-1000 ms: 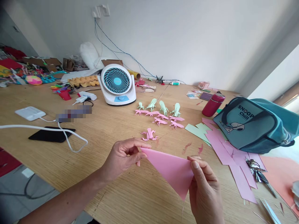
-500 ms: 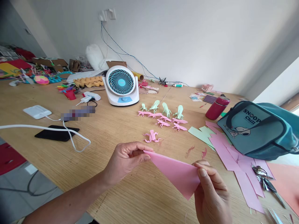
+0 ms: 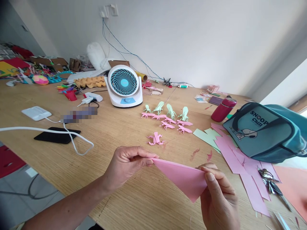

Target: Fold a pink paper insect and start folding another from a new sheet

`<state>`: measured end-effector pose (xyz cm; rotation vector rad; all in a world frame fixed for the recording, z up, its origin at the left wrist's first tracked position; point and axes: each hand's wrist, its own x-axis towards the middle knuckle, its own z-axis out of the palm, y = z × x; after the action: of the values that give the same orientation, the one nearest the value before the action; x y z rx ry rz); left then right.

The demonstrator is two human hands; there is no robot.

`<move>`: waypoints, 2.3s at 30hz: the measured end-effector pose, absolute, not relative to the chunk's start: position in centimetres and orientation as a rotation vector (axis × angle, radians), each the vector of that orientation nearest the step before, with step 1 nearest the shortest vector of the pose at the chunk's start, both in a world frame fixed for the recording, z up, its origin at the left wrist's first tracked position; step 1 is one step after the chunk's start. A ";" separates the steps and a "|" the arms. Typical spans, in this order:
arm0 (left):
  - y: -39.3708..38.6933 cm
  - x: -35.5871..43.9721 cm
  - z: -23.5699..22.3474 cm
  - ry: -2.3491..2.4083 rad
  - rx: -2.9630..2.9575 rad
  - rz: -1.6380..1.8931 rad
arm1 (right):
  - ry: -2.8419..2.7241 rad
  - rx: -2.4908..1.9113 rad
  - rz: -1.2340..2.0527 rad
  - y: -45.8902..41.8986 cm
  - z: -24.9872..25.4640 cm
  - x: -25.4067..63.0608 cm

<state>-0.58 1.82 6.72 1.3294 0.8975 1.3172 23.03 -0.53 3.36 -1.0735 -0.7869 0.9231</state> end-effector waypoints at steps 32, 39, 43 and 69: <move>3.4 -0.7 13.1 1.119 1.969 1.238 | -1.305 -1.055 0.824 -0.6 4.0 21.7; 3.2 0.8 13.8 1.010 2.051 1.132 | -1.359 -1.088 0.908 -1.2 4.5 20.8; 2.9 1.4 13.6 0.912 2.115 1.050 | -1.398 -1.130 0.960 -1.7 4.5 20.4; 2.8 2.2 12.2 0.828 1.804 0.902 | -1.534 -0.962 0.564 -2.4 5.3 20.1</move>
<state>2.19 2.76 12.21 1.8037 0.8282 0.9024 20.14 -2.39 5.33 -0.9616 -1.5344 0.5640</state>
